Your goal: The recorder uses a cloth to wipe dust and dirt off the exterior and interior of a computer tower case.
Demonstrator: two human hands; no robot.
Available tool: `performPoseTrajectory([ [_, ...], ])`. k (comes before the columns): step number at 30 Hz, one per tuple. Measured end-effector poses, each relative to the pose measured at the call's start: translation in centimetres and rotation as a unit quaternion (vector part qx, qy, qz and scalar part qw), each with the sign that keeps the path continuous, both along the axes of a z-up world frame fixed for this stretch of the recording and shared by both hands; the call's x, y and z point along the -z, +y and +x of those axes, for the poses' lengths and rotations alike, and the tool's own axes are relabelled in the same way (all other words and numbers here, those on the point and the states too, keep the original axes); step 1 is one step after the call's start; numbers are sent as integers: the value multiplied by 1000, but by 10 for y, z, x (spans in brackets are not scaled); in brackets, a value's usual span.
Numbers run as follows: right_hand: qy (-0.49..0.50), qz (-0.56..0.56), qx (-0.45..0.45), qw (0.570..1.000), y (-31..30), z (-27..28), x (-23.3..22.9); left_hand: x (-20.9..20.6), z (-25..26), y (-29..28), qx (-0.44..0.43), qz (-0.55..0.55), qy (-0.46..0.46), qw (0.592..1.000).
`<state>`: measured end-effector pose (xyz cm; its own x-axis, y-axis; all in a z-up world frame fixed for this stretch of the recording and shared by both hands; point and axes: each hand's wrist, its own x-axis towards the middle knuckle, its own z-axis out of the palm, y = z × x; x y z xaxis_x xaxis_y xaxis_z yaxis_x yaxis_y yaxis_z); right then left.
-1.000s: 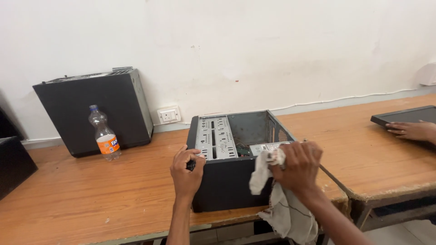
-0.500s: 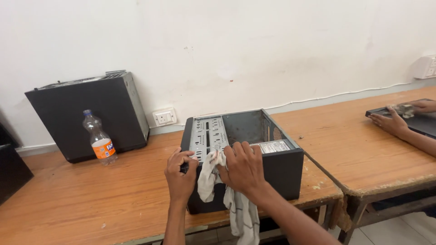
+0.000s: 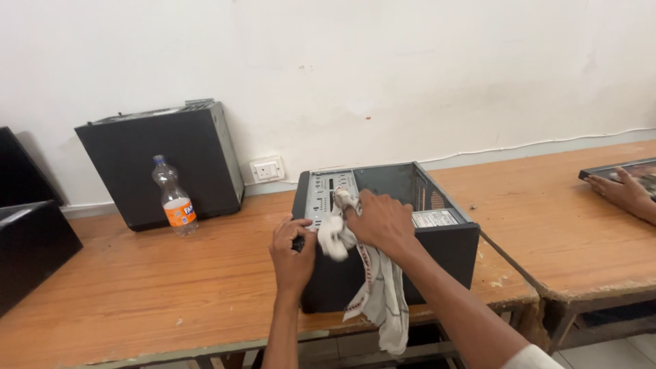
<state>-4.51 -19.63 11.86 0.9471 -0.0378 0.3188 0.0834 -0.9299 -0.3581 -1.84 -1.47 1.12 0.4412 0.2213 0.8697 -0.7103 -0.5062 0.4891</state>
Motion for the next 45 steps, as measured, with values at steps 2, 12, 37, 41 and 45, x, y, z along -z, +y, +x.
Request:
performPoseTrajectory([
  [2, -14, -26, -16, 999, -7, -4, -2, 13, 13, 1, -2, -4, -18, 1000],
  [12, -66, -160, 40, 984, -84, 17, -7, -66, -20, 8, 4, 40, 438, 898],
  [37, 60, 19, 198, 978, -144, 78, 15, -88, -1, -6, -137, 140, 505, 841],
  [41, 22, 38, 199, 979, -142, 41, 16, -85, -40, -9, -145, 110, 468, 864],
  [45, -51, 36, 192, 979, -143, 15, 22, -84, -68, -11, -147, 92, 427, 888],
])
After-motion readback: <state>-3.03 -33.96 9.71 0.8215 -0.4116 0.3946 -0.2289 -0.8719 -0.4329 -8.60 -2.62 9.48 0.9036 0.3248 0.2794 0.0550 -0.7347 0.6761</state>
